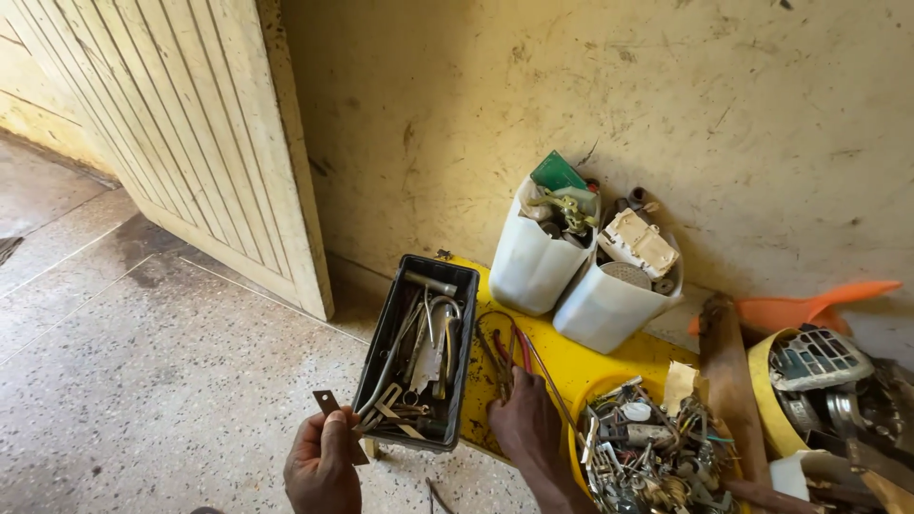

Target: Sorting and cleaning hand tools and hardware components in a workshop environment

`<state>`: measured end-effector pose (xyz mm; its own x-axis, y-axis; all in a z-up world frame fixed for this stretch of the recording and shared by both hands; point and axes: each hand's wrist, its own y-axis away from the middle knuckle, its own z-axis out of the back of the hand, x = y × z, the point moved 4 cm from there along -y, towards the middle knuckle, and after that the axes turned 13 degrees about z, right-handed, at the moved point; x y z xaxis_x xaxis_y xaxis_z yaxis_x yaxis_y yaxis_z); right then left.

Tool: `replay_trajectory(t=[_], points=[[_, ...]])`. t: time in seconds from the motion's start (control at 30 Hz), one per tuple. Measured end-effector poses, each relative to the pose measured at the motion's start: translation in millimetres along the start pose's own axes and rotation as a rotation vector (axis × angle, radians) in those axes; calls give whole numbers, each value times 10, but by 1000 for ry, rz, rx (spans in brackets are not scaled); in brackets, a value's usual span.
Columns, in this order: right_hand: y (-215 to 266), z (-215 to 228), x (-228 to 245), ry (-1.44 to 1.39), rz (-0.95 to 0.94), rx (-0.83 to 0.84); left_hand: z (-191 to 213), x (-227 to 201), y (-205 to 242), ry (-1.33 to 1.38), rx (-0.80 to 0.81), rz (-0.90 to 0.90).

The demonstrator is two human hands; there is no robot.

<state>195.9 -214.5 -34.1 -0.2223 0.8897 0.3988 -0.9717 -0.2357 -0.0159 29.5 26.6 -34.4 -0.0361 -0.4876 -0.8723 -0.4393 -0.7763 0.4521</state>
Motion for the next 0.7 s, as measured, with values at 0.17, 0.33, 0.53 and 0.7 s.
replay_trajectory(t=[0.17, 0.33, 0.53, 0.7], points=[[143, 219, 122, -400, -191, 1, 8, -26, 20, 31, 6, -7], [460, 617, 612, -610, -44, -130, -6, 8, -19, 67, 14, 42], [132, 404, 1153, -430, 75, -22, 8, -20, 21, -18, -24, 74], [-293, 15, 1322, -190, 42, -42, -7, 126, -123, 54, 1, 17]])
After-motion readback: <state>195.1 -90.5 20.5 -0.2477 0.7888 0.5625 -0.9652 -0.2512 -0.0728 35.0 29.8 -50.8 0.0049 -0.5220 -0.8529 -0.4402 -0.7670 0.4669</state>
